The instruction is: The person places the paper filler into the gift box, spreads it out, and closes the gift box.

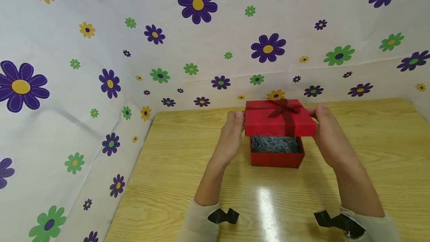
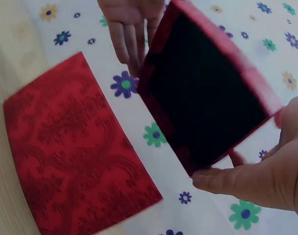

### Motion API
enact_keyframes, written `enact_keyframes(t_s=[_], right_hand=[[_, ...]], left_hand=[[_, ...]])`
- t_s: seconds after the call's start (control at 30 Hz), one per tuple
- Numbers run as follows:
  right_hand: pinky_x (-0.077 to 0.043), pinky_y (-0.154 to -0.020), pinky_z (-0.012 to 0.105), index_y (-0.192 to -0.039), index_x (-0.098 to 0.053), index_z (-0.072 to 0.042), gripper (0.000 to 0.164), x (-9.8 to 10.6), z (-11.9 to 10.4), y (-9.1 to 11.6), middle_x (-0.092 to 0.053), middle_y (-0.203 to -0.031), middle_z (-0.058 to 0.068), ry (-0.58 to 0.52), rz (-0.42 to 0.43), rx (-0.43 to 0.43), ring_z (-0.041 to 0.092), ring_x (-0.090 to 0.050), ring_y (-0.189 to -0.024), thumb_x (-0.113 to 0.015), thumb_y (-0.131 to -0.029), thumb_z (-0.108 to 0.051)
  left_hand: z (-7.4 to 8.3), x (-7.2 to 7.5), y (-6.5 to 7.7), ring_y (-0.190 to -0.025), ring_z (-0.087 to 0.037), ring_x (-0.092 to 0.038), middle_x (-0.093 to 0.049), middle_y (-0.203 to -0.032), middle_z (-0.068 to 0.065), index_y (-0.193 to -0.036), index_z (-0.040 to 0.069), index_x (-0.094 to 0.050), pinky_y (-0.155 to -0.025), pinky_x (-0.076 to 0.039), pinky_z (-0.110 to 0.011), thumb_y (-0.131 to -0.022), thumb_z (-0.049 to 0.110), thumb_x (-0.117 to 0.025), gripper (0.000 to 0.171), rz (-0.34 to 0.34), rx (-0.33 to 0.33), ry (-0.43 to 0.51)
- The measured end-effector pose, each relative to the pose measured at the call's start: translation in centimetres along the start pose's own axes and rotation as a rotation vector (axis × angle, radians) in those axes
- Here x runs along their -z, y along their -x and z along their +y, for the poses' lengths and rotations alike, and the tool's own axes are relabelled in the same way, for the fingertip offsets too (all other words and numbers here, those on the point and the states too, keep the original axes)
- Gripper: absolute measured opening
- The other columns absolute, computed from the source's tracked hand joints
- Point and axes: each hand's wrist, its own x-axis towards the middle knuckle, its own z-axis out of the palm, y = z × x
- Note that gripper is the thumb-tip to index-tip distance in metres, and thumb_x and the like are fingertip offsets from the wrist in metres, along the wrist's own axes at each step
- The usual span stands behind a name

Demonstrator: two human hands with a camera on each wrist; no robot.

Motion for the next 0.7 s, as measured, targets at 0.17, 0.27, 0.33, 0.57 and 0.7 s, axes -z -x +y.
enact_keyframes(t_s=[0.17,0.27,0.33,0.57,0.7], right_hand=[[-0.049,-0.101,0.02,-0.158,-0.021,-0.004,0.056,-1.7,0.2,-0.1,-0.033,-0.155,0.017,-0.019,0.032,-0.042,0.028,-0.044,-0.135,-0.039,-0.115,-0.033],[-0.038,-0.12,0.043,-0.168,-0.003,-0.003,0.065,-1.9,0.3,-0.1,-0.021,-0.168,0.022,0.092,-0.036,-0.047,0.037,-0.031,-0.148,-0.035,-0.115,-0.023],[-0.029,-0.122,0.061,-0.168,0.003,-0.002,0.067,-1.7,0.4,0.0,-0.015,-0.17,0.025,0.139,-0.094,-0.067,0.044,-0.024,-0.152,-0.033,-0.115,-0.019],[-0.026,-0.12,0.068,-0.167,0.004,0.003,0.07,-1.3,0.7,0.1,-0.014,-0.17,0.03,0.21,-0.169,-0.083,0.048,-0.022,-0.154,-0.039,-0.114,-0.011],[-0.028,-0.119,0.068,-0.166,0.003,0.005,0.071,-1.4,0.7,0.2,-0.016,-0.169,0.032,0.225,-0.187,-0.099,0.048,-0.025,-0.153,-0.041,-0.113,-0.008]], left_hand=[[0.0,-1.8,0.2,-0.15,-0.026,-0.04,-0.039,-0.162,-0.013,-0.167,0.004,-0.016,-0.122,-0.037,-0.047,-0.114,0.034,-0.039,0.065,-0.055,0.001,-0.013],[-0.2,-2.5,0.2,-0.16,-0.021,-0.019,-0.019,-0.175,-0.005,-0.17,0.008,-0.003,-0.129,-0.021,-0.043,-0.113,0.025,-0.037,0.069,-0.083,0.016,-0.009],[-0.5,-2.6,0.2,-0.161,-0.016,-0.009,-0.008,-0.177,0.0,-0.17,0.011,0.003,-0.13,-0.013,-0.039,-0.113,0.021,-0.036,0.07,-0.105,0.036,0.0],[-0.8,-2.2,0.2,-0.162,-0.016,0.003,0.005,-0.178,-0.002,-0.168,0.006,0.009,-0.131,-0.005,-0.039,-0.112,0.021,-0.033,0.072,-0.181,0.099,-0.017],[-0.9,-2.0,0.3,-0.161,-0.017,0.005,0.007,-0.177,-0.005,-0.167,0.003,0.01,-0.131,-0.003,-0.04,-0.11,0.018,-0.032,0.073,-0.206,0.145,-0.029]])
